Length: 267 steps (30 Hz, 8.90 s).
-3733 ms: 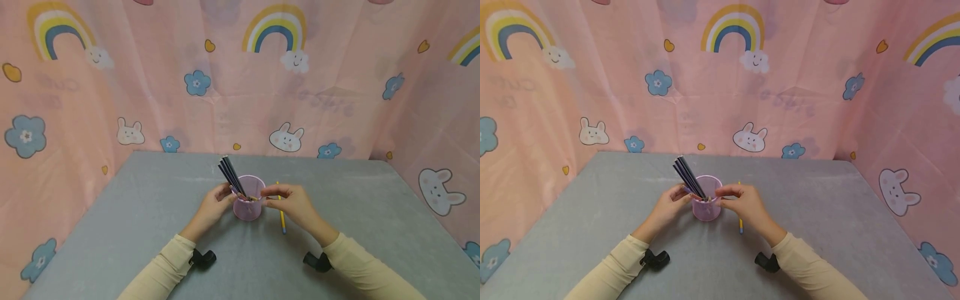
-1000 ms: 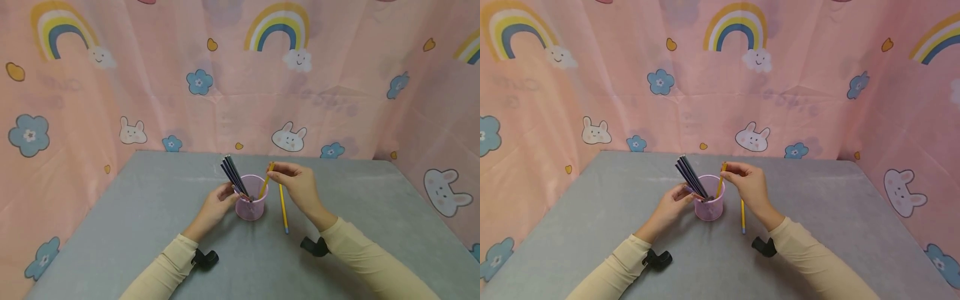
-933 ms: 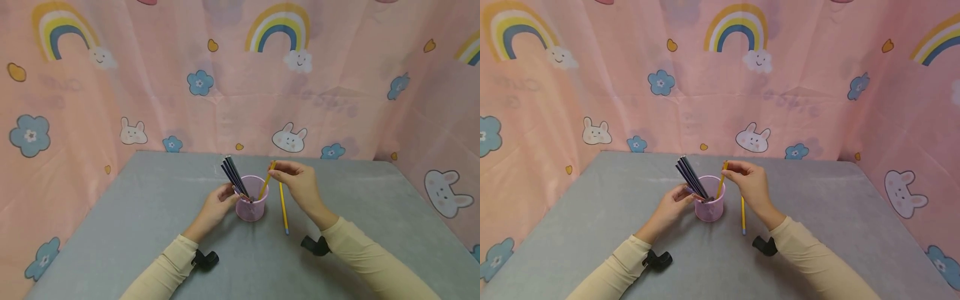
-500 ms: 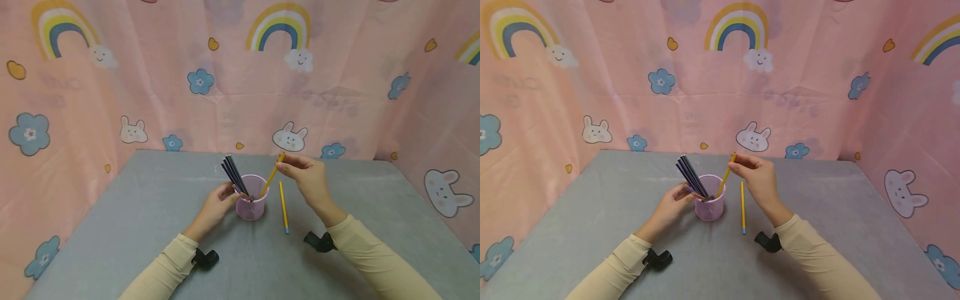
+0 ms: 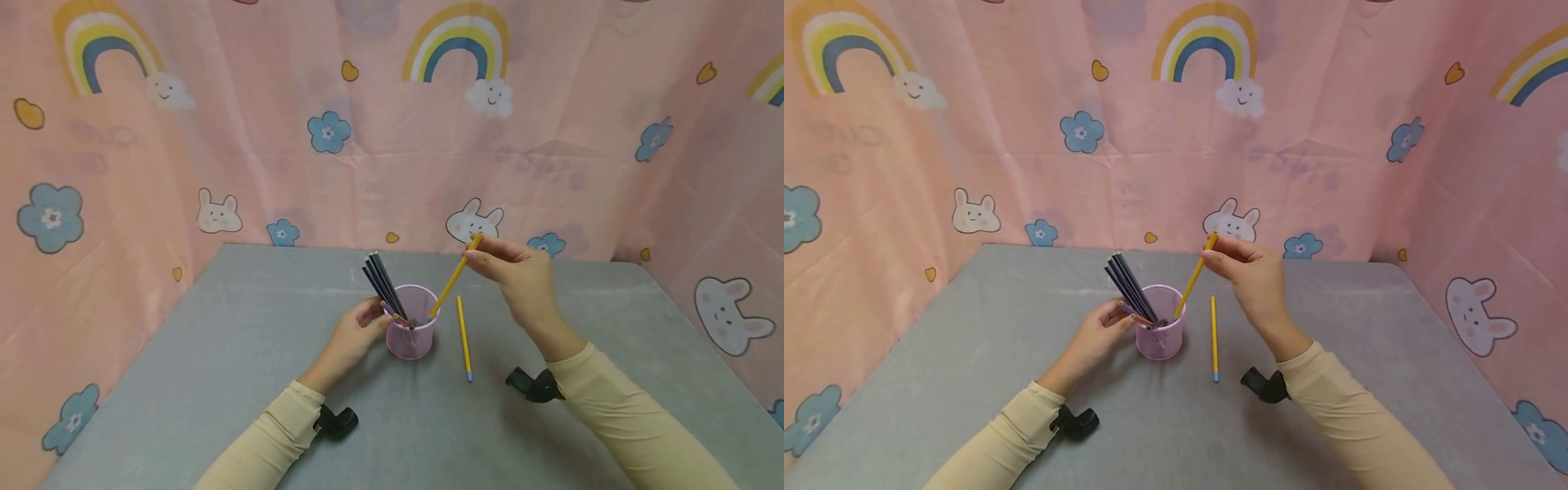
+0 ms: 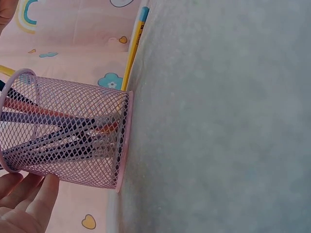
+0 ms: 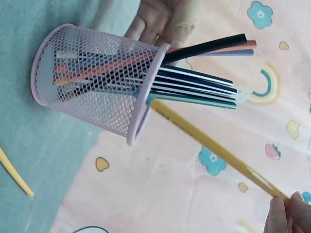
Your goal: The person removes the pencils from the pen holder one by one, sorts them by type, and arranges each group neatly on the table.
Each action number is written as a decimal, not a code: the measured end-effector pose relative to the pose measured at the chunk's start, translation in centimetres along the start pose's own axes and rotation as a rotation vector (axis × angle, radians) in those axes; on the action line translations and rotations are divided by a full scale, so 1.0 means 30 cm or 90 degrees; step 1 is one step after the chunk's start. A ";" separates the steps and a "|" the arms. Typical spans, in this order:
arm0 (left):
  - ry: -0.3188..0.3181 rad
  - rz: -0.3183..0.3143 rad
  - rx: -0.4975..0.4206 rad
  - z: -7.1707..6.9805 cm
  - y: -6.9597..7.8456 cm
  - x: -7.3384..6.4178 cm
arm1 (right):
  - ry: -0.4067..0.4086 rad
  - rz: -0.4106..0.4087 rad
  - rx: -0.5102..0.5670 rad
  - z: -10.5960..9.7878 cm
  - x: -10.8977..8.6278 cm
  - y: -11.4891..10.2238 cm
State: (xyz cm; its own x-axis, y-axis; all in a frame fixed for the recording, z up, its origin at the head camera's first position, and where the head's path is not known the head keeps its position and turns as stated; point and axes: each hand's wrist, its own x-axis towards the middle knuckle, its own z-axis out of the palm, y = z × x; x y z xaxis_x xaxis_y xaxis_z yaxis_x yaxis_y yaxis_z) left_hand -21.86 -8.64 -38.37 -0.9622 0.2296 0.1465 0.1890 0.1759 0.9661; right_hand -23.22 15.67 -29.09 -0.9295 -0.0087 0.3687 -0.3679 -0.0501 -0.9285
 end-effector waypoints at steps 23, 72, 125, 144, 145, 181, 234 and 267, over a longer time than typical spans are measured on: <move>0.022 0.014 -0.016 0.006 -0.095 0.032 | 0.008 0.024 0.053 -0.086 0.011 -0.043; 0.016 0.016 -0.033 0.009 -0.106 0.037 | -0.096 0.388 -0.196 -0.236 0.113 0.293; 0.012 0.022 -0.042 0.016 -0.106 0.045 | -0.022 0.500 -0.335 -0.194 0.143 0.474; 0.008 0.047 -0.031 0.013 -0.111 0.033 | -0.026 0.333 -0.307 -0.214 0.067 0.411; 0.008 0.045 -0.031 0.013 -0.096 0.028 | -0.030 0.327 -0.312 -0.210 0.059 0.401; -0.006 0.017 -0.033 0.008 -0.089 0.028 | -0.130 0.173 -0.317 0.012 -0.108 0.190; 0.013 0.019 -0.018 0.015 -0.110 0.033 | -0.181 0.027 -0.252 0.148 -0.159 0.214; 0.009 0.000 -0.016 0.012 -0.110 0.027 | -0.065 -0.110 -0.159 0.097 -0.082 0.058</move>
State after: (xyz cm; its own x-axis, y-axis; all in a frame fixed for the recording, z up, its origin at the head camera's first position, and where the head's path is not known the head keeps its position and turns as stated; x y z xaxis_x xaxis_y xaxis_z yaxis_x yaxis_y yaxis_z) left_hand -23.20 -8.68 -41.53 -0.9650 0.2159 0.1489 0.1837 0.1511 0.9713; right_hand -21.52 12.70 -31.49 -0.8501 -0.1219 0.5123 -0.5265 0.1871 -0.8293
